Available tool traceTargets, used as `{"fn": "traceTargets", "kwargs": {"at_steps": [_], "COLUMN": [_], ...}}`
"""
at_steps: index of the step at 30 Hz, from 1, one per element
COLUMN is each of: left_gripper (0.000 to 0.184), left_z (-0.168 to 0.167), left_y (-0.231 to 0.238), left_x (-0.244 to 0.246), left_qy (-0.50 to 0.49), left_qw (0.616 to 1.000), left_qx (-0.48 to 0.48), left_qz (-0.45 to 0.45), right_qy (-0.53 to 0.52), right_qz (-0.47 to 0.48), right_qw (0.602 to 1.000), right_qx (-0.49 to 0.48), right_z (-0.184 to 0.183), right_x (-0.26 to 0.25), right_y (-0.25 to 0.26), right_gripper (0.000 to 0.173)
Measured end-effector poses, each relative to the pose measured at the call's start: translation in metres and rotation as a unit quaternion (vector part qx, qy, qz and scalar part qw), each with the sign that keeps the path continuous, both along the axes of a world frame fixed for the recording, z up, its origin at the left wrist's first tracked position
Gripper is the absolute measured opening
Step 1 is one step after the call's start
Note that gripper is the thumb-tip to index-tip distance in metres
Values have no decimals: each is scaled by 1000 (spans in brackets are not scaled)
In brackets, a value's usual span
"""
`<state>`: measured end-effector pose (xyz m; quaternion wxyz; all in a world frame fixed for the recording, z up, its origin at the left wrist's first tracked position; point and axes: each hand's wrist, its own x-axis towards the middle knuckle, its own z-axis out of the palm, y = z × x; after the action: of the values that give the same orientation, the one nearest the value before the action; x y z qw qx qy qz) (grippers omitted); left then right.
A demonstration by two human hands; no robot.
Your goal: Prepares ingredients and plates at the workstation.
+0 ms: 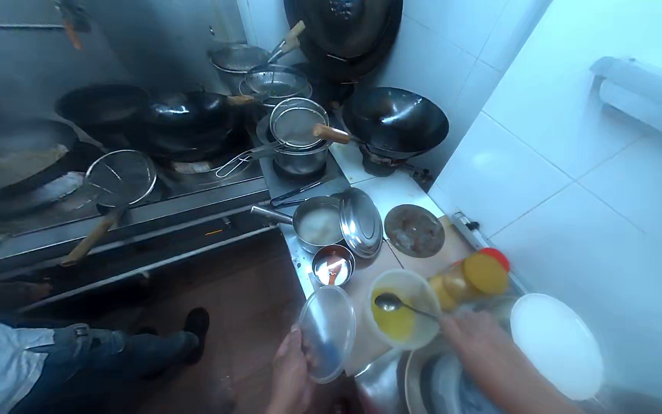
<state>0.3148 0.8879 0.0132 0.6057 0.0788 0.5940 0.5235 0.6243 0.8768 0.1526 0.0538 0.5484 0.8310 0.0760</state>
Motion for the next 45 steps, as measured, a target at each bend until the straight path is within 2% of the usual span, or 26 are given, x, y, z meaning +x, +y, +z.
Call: {"fn": "traceTargets", "kwargs": {"at_steps": [5,7,9,10,11,12,15,17,19,21,23,25,29,31,35,37,38,40,41,42,43,45], "left_gripper": [37,37,37,36,35,34,33,34,35,37,35,44,45,45,47,48,48,50,47,43,40,37], "left_z": [2,2,4,5,6,9,9,4,9,22,25,23,14,10,12,11,13,26,40,59,83,123], "left_y": [1,2,3,3,3,4,22,38,50,56,58,59,60,59,53,54,54,52,50,45,34,8], "left_x": [5,10,16,17,19,24,48,63,81,104,120,126,143,151,156,148,144,141,146,159,178,226], "left_qy": [-5,-4,5,15,26,35,40,49,80,164,264,323,427,444,396,411,442,554,609,635,625,551], "left_qw": [1000,1000,1000,1000,999,997,988,982,976,965,937,912,856,843,867,855,837,762,708,662,634,604], "left_qx": [0,-2,-1,0,3,9,44,73,79,63,78,118,175,194,199,192,195,227,272,327,375,411], "left_qz": [-8,-11,-15,-23,-41,-66,-143,-169,-186,-194,-213,-225,-233,-233,-227,-250,-259,-247,-232,-229,-258,-403], "right_qy": [2,9,70,121,180,249,457,573,648,676,678,659,613,615,634,624,597,485,429,399,392,430], "right_qz": [27,10,-64,-134,-219,-288,-410,-449,-466,-472,-485,-518,-594,-617,-642,-652,-661,-678,-672,-659,-649,-624], "right_qw": [996,996,995,982,945,897,757,651,573,549,547,545,518,484,421,426,451,553,603,637,651,650], "right_qx": [86,85,21,-60,-162,-225,-226,-217,-186,-137,-72,-14,61,80,94,69,50,9,11,31,47,58], "right_z": [-1,0,4,12,24,32,34,40,53,66,77,85,78,61,6,-17,-25,-32,-31,-29,-24,-15], "right_x": [5,5,0,-5,-8,-4,24,41,58,81,106,129,162,172,194,207,212,221,225,228,231,235], "right_y": [-29,-37,-39,-36,-31,-26,-32,-53,-90,-142,-205,-271,-380,-407,-411,-403,-399,-394,-389,-381,-370,-340], "right_gripper": [20,19,20,23,29,33,29,28,28,29,29,30,28,25,21,21,23,33,38,40,41,39]}}
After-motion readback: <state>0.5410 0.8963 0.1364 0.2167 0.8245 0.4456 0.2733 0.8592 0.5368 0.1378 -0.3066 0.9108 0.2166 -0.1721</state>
